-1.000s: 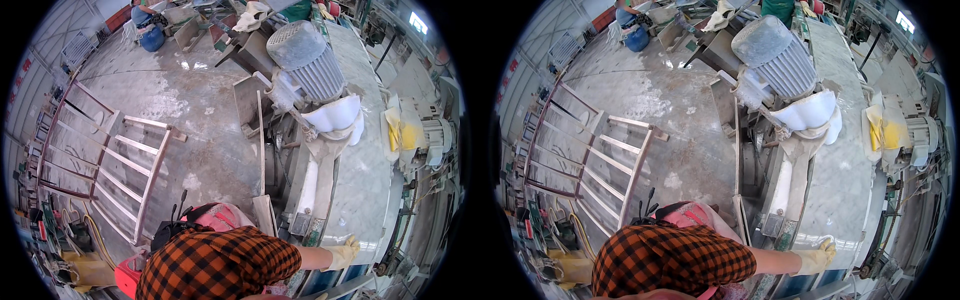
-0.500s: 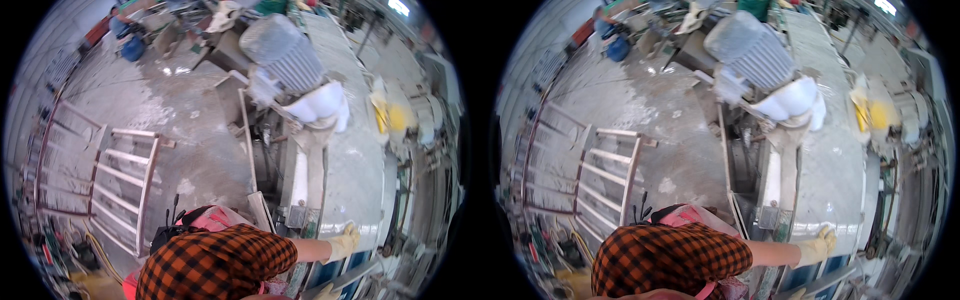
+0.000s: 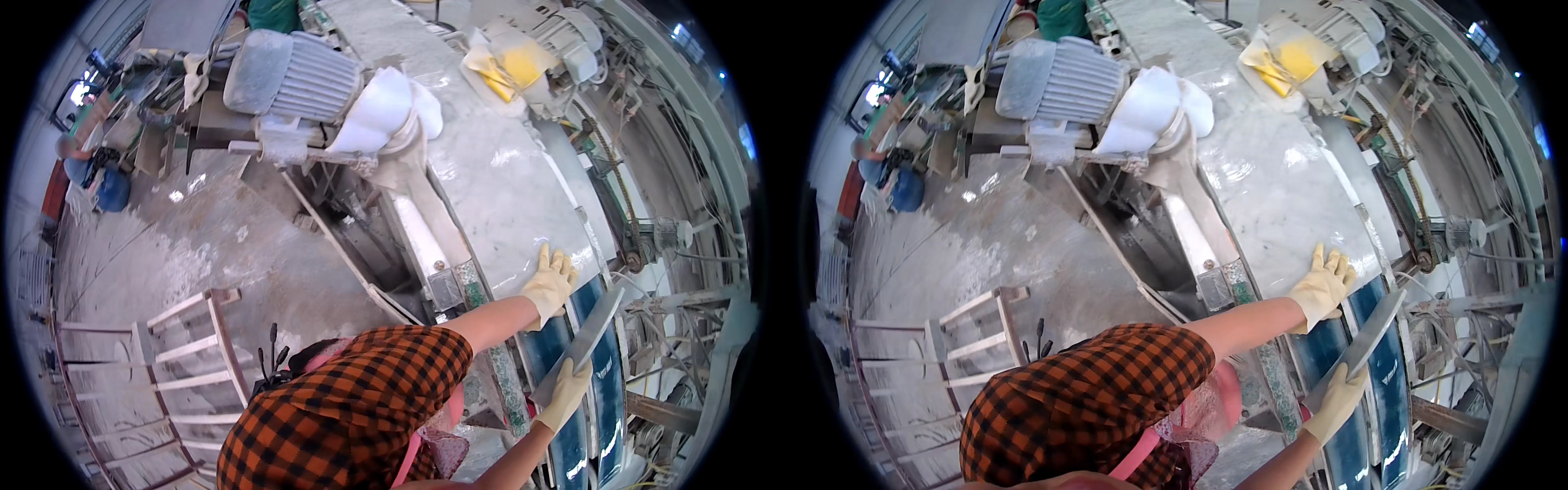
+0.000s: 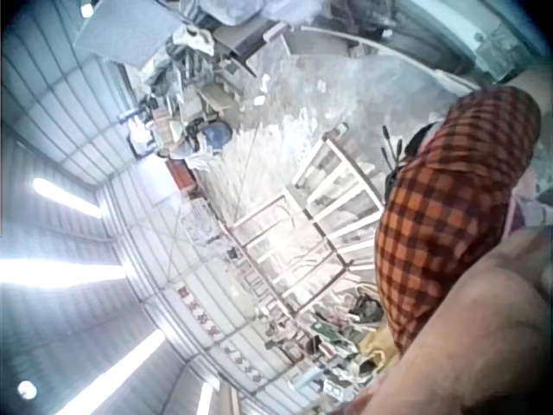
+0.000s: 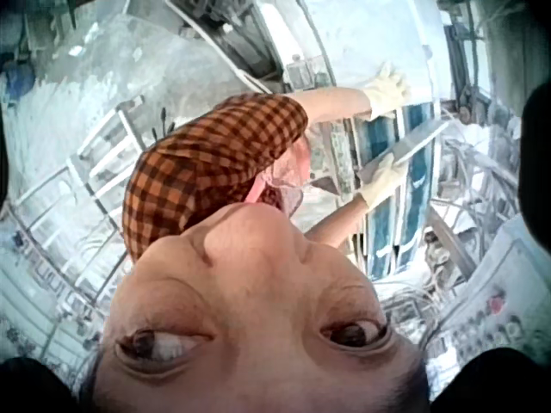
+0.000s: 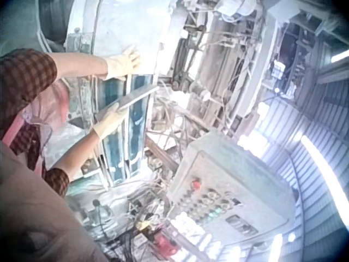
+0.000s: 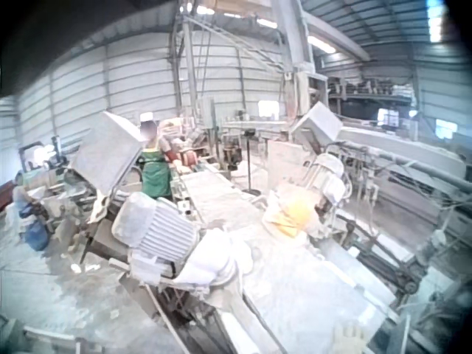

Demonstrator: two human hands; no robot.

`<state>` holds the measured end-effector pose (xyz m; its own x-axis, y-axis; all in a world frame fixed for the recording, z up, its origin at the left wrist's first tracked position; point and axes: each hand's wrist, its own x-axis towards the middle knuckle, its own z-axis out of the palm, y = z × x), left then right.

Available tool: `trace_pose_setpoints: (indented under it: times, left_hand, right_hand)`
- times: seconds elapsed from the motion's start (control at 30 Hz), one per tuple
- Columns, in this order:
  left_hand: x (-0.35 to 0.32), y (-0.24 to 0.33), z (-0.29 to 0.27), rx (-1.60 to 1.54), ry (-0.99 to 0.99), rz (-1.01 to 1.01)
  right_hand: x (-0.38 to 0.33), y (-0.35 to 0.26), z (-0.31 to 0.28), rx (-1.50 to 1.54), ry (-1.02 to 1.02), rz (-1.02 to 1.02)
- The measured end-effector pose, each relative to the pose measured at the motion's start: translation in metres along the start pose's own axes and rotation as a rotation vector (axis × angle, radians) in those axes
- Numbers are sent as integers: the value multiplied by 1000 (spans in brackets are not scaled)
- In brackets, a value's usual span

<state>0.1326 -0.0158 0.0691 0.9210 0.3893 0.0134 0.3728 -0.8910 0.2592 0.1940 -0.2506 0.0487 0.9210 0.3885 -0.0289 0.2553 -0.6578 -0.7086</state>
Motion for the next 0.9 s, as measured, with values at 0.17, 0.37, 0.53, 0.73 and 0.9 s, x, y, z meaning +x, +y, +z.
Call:
trace_pose_setpoints:
  times: [0.17, 0.37, 0.53, 0.73, 0.9]
  left_hand:
    - [25, 9, 38, -40, 173, -78]
    - [16, 13, -9, 217, 91, -70]
    - [70, 27, 65, 133, 65, -42]
    - [94, 20, 54, -402, -235, -247]
    - [86, -47, -3, -536, -129, 93]
  right_hand:
    - [-11, -16, -4, -24, 35, 8]
    - [-9, -41, 0, 31, -12, 16]
    - [-10, -43, -10, -114, 60, 84]
    - [-18, -20, -7, -107, 145, 13]
    - [-20, -56, 2, 120, 44, 112]
